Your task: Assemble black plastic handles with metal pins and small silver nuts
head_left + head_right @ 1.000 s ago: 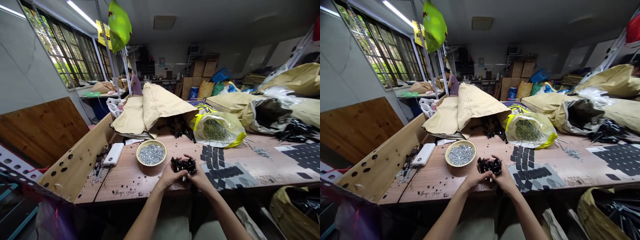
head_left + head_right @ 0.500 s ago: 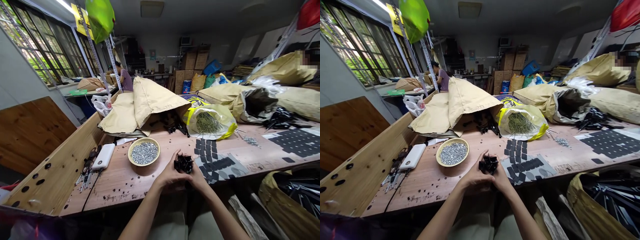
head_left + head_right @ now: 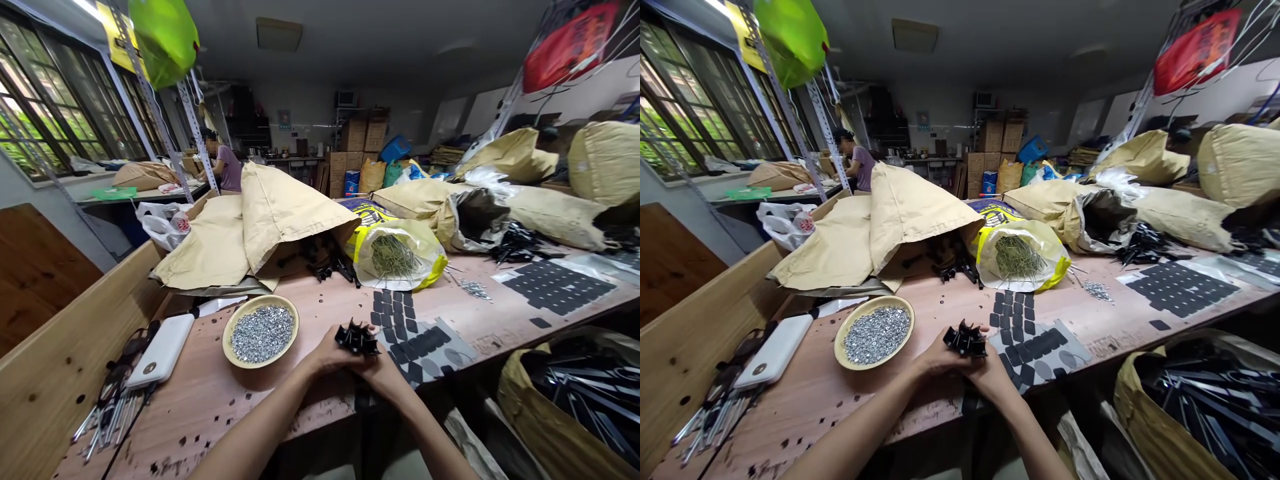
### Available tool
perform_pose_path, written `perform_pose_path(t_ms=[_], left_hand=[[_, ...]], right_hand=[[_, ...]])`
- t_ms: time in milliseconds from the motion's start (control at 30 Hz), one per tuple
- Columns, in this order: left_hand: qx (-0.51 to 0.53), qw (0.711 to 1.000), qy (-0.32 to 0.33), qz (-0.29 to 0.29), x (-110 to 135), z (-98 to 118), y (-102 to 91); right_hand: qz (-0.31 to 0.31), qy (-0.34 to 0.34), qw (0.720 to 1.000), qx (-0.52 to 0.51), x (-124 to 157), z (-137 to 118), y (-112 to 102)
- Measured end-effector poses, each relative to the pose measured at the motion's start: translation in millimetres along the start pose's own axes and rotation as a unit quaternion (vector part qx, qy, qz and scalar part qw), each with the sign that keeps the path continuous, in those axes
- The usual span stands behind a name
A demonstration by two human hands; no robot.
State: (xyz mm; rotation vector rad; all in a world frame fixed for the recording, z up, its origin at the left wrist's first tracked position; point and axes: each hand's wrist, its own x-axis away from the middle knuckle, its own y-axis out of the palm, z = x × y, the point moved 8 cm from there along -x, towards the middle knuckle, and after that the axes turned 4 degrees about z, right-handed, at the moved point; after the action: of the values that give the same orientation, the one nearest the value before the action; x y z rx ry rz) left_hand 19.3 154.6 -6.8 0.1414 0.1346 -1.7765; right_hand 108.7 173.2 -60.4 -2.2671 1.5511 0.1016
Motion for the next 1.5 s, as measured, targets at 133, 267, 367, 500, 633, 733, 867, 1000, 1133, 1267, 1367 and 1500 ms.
perform_pose_path(t_ms=[133,267,367,500,633,733,867,1000,1133,1267,1367,1500], left_hand=[[0.077,0.993,-0.031,0.087,0.1,-12.1,-13.6],[0.112,0.964,-0.069,0.229,-3.3,-28.7,-42.0],[0.105,0.949,-0.072,0.288,-4.9,-33.7,-54.4],[0.088,0.951,-0.056,0.292,-8.6,-34.1,-59.3],[0.086,0.951,-0.034,0.293,-10.2,-29.4,-65.2],[0.101,0.948,-0.049,0.297,-8.8,-27.7,-68.0],[0.096,0.946,-0.049,0.306,-7.3,-25.8,-69.8],[0.092,0.952,-0.029,0.289,-10.5,-26.9,-67.6],[0.079,0.958,-0.024,0.275,-11.2,-26.0,-65.5],[0.046,0.965,-0.008,0.259,-10.4,-20.1,-63.1],[0.001,0.967,0.02,0.256,-9.6,-15.4,-64.5],[-0.061,0.957,0.048,0.28,-6.7,-15.0,-74.9]], right_hand=[[-0.046,0.008,0.998,0.041,1.2,-14.6,-8.7],[-0.11,-0.015,0.981,0.159,-37.5,-9.0,-54.4],[-0.031,-0.016,0.908,0.418,-102.7,10.0,-118.3],[-0.029,-0.045,0.853,0.52,-178.9,31.9,-152.2],[-0.121,-0.097,0.824,0.545,-205.3,49.0,-141.2],[-0.169,-0.13,0.809,0.548,-198.6,52.6,-137.5],[-0.198,-0.159,0.798,0.547,-168.0,52.5,-139.4],[-0.178,-0.173,0.826,0.505,-129.1,56.5,-143.8],[-0.093,-0.147,0.873,0.456,-111.3,55.6,-166.3],[0.016,-0.099,0.883,0.458,-123.2,35.7,-198.1],[-0.033,-0.085,0.858,0.506,-137.2,24.0,-194.2],[-0.162,-0.086,0.838,0.513,-134.9,24.7,-164.1]])
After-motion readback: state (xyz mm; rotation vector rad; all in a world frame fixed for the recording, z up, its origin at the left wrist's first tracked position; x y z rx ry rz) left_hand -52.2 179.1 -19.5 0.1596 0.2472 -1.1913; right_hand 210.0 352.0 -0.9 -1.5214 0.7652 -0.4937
